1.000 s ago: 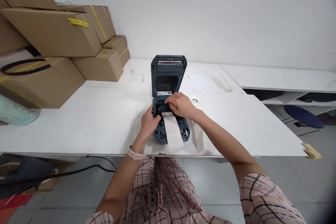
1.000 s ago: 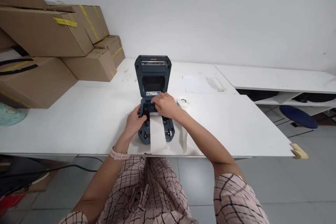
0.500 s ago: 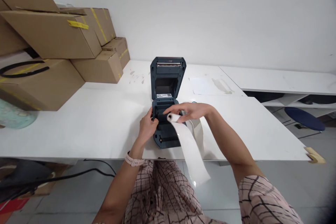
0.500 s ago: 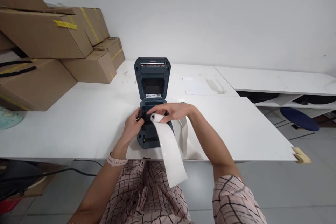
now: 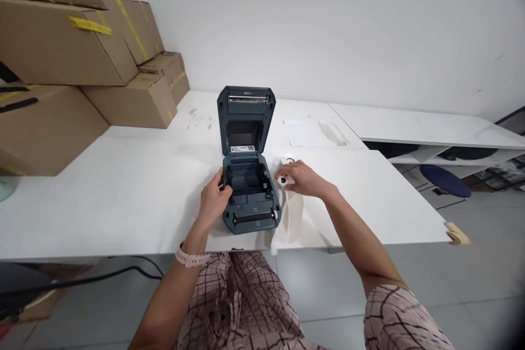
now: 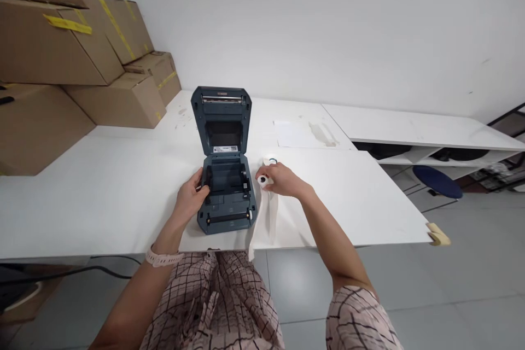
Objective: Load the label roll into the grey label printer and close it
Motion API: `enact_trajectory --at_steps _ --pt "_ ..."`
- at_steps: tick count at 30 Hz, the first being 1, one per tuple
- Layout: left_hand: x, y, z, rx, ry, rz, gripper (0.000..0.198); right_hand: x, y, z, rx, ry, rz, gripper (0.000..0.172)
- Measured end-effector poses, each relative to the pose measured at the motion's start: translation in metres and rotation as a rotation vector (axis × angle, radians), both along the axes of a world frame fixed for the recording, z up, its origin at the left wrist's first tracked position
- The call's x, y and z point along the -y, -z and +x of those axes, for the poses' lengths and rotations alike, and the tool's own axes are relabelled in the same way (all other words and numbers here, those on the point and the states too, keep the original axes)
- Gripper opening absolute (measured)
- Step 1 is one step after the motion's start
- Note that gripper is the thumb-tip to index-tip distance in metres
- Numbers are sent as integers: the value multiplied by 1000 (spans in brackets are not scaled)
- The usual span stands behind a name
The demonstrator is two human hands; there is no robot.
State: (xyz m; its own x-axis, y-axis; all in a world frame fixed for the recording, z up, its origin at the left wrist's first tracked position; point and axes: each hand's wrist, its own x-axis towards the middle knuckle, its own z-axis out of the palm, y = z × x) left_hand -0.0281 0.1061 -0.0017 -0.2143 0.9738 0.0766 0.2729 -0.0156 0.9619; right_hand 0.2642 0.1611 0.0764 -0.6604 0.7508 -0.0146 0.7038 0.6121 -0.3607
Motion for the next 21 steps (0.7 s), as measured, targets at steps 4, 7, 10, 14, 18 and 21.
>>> enact_trajectory --at_steps 4,7,10,14,18,21 --pt "-1 2 -1 -27 -10 -6 71 -1 5 -14 159 -23 157 29" --pt "-1 4 -1 -35 -6 -10 71 -6 6 -2 -17 -39 92 29" --pt "-1 5 -1 -34 1 -10 71 -20 12 33 -448 29 -28 38" --pt "-1 5 -1 -42 19 -3 73 -43 44 74 -767 209 -322 67" --pt "-1 5 -1 -73 42 -20 75 -54 83 64 -811 248 -560 85" --pt "0 1 -1 -90 46 -9 76 -54 88 43 -826 238 -571 84"
